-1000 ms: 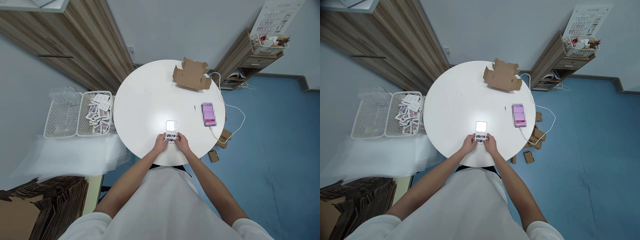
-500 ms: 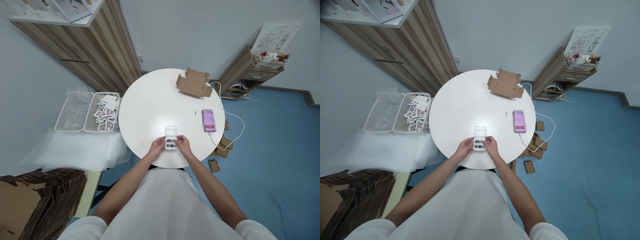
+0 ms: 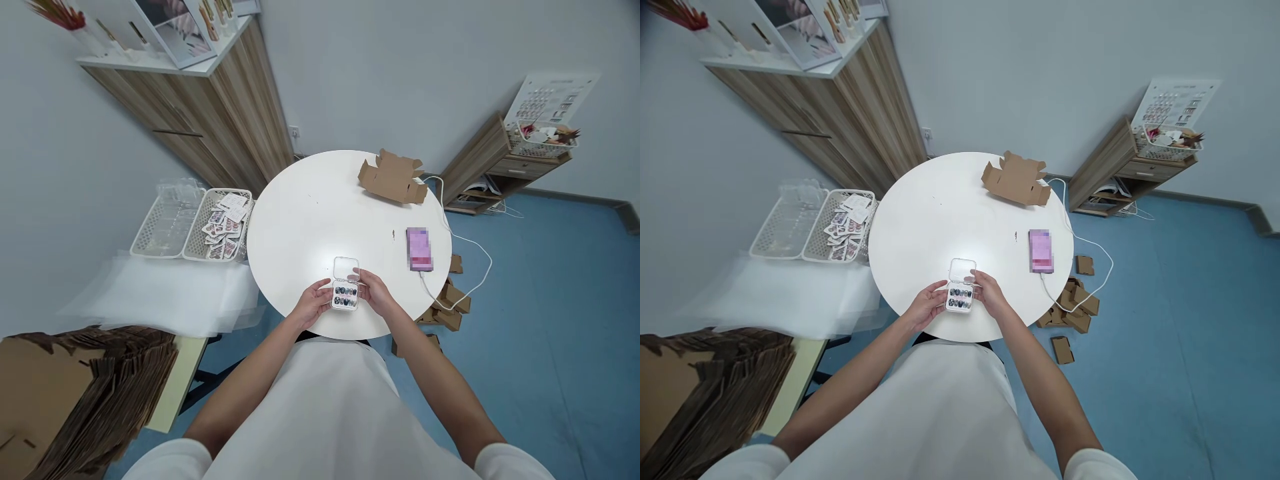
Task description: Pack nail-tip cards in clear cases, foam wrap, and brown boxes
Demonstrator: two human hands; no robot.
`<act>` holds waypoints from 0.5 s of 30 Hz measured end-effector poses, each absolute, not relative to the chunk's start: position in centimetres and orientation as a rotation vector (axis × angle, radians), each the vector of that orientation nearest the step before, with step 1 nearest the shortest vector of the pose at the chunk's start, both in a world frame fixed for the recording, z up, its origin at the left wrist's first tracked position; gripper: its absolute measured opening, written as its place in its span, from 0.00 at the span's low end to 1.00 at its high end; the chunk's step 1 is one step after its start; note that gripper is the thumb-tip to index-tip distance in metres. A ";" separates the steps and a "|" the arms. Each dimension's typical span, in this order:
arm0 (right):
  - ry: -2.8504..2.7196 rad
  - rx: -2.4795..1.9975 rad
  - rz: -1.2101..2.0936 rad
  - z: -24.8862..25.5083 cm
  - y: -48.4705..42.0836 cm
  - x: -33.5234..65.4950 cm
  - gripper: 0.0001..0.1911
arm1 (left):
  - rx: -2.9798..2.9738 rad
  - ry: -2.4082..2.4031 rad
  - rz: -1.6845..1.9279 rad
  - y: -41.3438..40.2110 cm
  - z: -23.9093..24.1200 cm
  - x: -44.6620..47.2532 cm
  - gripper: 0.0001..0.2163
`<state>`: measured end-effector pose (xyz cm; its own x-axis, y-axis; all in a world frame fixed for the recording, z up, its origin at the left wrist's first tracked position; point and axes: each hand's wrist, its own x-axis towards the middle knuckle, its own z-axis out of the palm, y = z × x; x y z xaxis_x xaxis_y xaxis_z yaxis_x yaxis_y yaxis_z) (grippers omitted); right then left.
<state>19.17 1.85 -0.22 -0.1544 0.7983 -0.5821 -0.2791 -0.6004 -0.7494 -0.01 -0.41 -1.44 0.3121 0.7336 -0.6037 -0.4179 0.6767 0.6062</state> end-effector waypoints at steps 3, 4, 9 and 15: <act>-0.702 -1.342 1.784 0.6 2.1 18.7 0.18 | 0.334 0.955 0.773 -0.3 -1.3 -0.7 0.17; -0.720 -1.330 1.780 0.9 2.1 18.5 0.18 | 0.322 0.943 0.770 -0.2 -1.2 -0.9 0.15; -0.770 -1.222 1.843 2.0 1.1 17.4 0.16 | 0.273 0.904 0.792 0.0 -0.9 -2.2 0.11; -0.775 -1.229 1.803 2.1 -0.5 15.5 0.16 | 0.293 0.923 0.815 0.4 -1.0 -3.3 0.08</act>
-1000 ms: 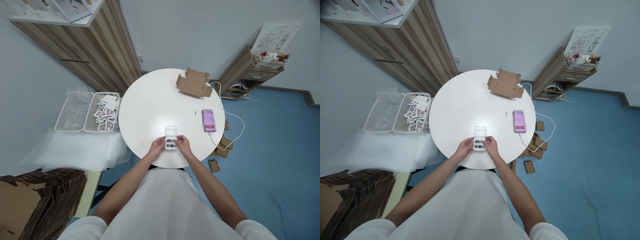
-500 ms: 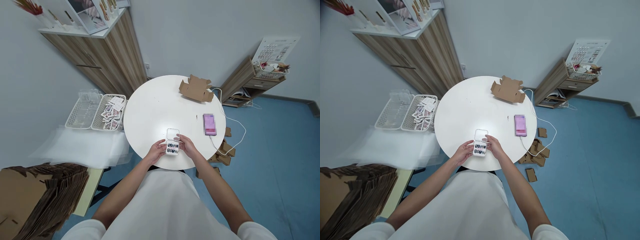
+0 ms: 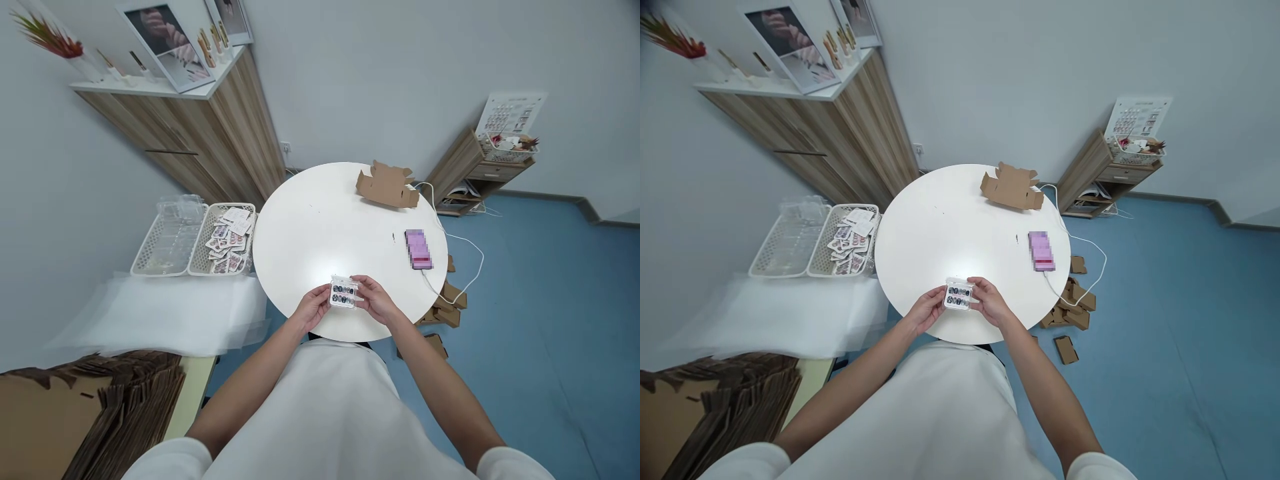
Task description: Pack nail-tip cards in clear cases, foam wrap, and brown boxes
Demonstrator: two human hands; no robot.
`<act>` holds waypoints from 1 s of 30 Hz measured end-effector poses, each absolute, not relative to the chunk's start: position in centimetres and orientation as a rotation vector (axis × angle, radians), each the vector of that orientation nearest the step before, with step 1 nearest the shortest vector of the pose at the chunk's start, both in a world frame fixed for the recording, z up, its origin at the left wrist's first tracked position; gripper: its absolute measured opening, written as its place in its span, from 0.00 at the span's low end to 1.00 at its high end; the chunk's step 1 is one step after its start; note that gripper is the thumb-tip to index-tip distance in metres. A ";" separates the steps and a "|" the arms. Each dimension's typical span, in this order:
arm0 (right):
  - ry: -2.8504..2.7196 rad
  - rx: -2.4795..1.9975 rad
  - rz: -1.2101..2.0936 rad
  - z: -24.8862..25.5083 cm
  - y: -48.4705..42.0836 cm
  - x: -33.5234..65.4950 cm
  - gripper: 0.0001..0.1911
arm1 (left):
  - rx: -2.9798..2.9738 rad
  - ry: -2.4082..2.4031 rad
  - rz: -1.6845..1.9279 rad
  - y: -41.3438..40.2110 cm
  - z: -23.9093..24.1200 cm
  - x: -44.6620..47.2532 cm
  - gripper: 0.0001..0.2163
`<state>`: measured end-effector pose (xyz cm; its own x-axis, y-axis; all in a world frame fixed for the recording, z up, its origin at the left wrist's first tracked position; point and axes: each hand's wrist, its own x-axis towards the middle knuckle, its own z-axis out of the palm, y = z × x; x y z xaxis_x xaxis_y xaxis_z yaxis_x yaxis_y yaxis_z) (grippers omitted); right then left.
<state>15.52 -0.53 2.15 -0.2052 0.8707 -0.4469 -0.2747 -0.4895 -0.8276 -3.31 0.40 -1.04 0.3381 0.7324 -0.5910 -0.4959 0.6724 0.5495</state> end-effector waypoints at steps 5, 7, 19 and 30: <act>-0.746 -1.202 1.712 1.9 -1.0 14.5 0.15 | 0.331 0.875 0.819 1.0 -0.7 -3.7 0.09; -0.753 -1.193 1.663 1.8 -1.2 14.3 0.15 | 0.361 0.859 0.788 1.2 -0.2 -3.9 0.11; -0.746 -1.248 1.523 1.4 -1.4 14.1 0.17 | 0.583 0.937 0.625 1.4 0.4 -4.4 0.22; -0.738 -1.532 1.516 1.6 -3.1 15.0 0.21 | 0.698 0.953 0.639 1.8 0.2 -3.4 0.24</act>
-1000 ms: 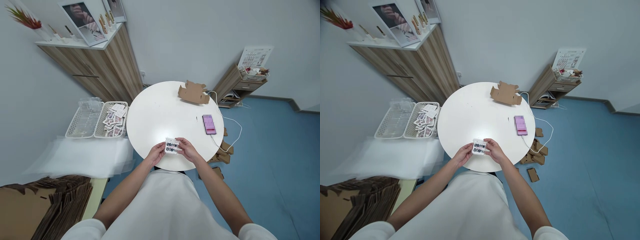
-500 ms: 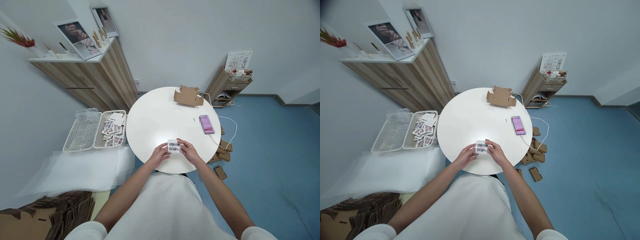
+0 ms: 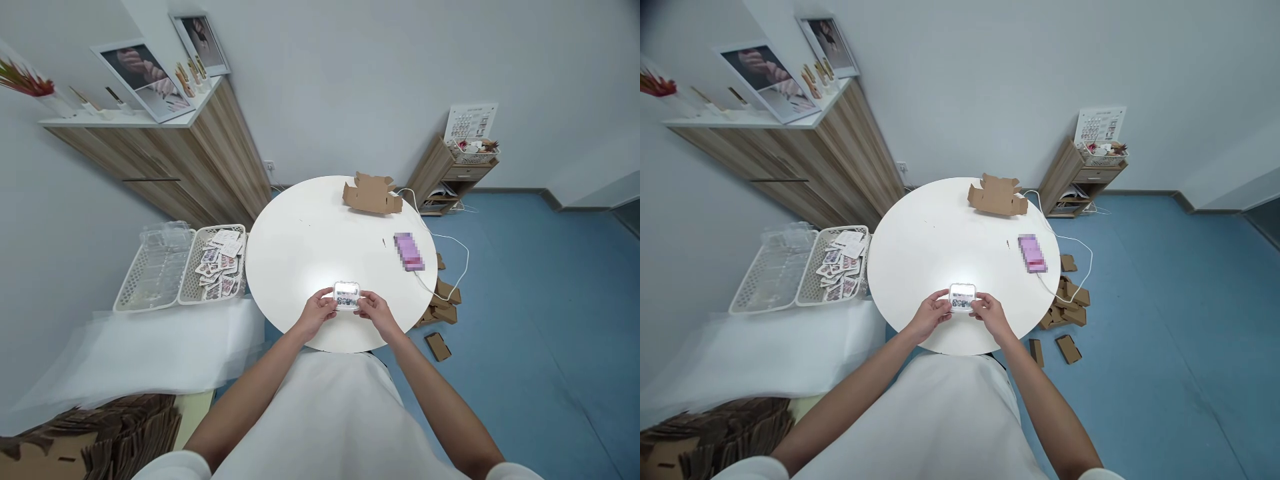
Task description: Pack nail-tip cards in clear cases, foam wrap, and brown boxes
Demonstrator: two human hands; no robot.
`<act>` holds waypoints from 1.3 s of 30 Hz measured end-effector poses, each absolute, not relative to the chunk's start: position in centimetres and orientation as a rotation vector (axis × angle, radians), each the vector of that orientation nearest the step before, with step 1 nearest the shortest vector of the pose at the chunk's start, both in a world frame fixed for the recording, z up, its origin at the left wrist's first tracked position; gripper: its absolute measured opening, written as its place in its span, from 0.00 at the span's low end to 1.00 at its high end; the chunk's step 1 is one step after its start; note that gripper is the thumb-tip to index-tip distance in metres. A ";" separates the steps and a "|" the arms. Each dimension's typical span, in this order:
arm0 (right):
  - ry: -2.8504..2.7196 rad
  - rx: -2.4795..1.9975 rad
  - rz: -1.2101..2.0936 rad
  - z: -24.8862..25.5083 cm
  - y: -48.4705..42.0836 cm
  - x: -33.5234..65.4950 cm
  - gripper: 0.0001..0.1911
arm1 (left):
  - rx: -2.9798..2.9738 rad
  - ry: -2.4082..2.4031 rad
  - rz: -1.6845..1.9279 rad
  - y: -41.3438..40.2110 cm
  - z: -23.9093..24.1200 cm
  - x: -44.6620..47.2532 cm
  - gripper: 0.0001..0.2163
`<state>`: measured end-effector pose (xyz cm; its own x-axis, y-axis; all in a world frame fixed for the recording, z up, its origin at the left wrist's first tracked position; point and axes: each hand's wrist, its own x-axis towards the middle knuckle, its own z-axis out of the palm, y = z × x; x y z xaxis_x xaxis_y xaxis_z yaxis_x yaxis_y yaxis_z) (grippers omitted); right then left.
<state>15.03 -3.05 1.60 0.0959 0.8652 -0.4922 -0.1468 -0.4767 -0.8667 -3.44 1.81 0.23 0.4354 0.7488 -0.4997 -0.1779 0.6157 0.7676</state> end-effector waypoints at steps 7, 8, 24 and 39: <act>-0.648 -1.545 1.473 1.7 -2.6 16.0 0.21 | 0.802 1.027 0.602 1.8 0.1 -2.1 0.23; -0.643 -1.540 1.473 1.7 -2.5 16.1 0.21 | 0.855 1.045 0.572 1.8 0.1 -1.9 0.22; -0.997 -1.644 1.354 0.0 -0.9 18.7 0.27 | 1.192 1.285 0.563 1.7 -0.5 0.8 0.18; -1.693 -1.455 1.456 -1.7 0.6 20.0 0.41 | 1.443 1.409 0.577 1.0 -0.5 -0.3 0.27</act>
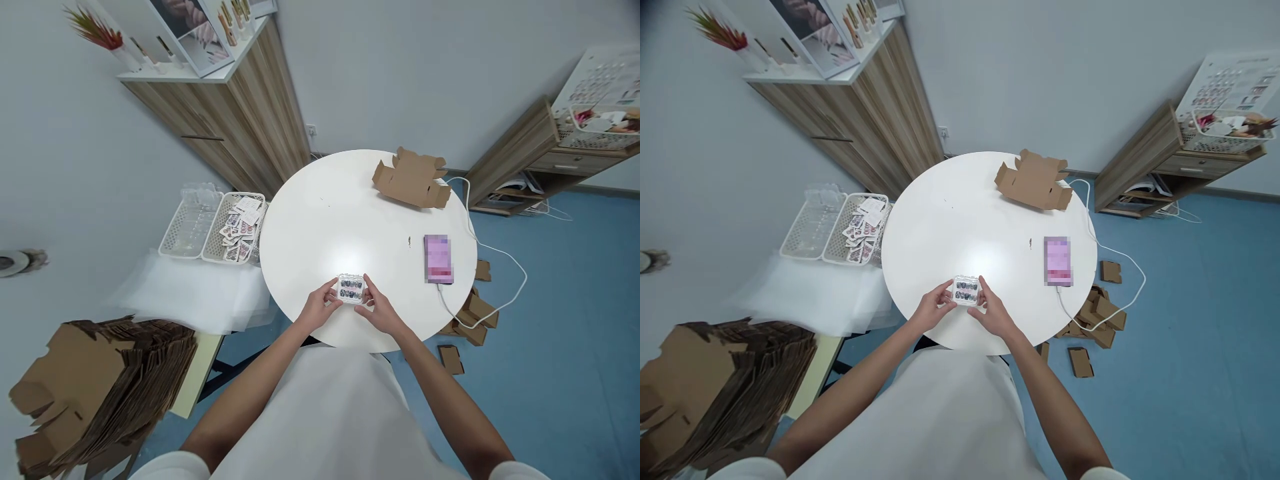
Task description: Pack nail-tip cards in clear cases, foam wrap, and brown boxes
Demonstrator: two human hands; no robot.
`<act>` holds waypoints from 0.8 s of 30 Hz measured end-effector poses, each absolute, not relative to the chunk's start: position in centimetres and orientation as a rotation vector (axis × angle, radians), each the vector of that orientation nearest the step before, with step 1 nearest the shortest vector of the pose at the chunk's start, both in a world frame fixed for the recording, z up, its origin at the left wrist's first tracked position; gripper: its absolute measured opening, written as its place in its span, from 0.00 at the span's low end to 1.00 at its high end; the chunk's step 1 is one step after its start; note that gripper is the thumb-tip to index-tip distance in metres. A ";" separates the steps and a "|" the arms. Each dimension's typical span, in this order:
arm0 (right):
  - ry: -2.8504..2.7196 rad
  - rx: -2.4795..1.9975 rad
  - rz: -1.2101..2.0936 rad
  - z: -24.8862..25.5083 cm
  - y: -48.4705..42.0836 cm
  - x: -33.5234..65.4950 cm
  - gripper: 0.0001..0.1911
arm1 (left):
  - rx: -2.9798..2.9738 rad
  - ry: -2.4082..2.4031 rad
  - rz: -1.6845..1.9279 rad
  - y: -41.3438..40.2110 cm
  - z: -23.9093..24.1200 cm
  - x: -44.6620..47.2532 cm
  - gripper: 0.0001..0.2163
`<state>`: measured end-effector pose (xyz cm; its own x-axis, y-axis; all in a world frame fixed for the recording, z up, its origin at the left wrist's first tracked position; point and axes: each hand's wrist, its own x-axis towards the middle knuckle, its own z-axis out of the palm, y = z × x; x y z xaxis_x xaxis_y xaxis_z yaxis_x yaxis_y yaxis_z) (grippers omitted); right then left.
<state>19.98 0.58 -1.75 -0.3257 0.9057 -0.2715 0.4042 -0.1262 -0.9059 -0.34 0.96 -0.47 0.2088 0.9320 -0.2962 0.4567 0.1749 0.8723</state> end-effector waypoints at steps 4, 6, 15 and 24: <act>-1.849 -1.471 1.375 -2.2 1.1 18.9 0.42 | 1.424 1.426 0.595 1.0 -0.9 -1.4 0.27; -1.865 -1.479 1.330 -2.5 1.6 17.9 0.40 | 1.437 1.432 0.624 1.2 -1.0 -2.1 0.26; -1.935 -1.432 1.327 -2.5 6.0 9.1 0.41 | 1.411 1.549 0.748 4.0 -2.8 -8.9 0.25; -1.785 -1.572 1.446 -4.3 10.2 -1.1 0.43 | 1.388 1.749 0.742 7.9 -4.9 -16.8 0.23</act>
<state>-1.14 10.24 -4.30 -0.3188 0.8833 -0.3438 0.5193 -0.1406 -0.8429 -16.78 7.95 -4.86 -0.1112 0.9713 -0.2103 0.5237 0.2371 0.8183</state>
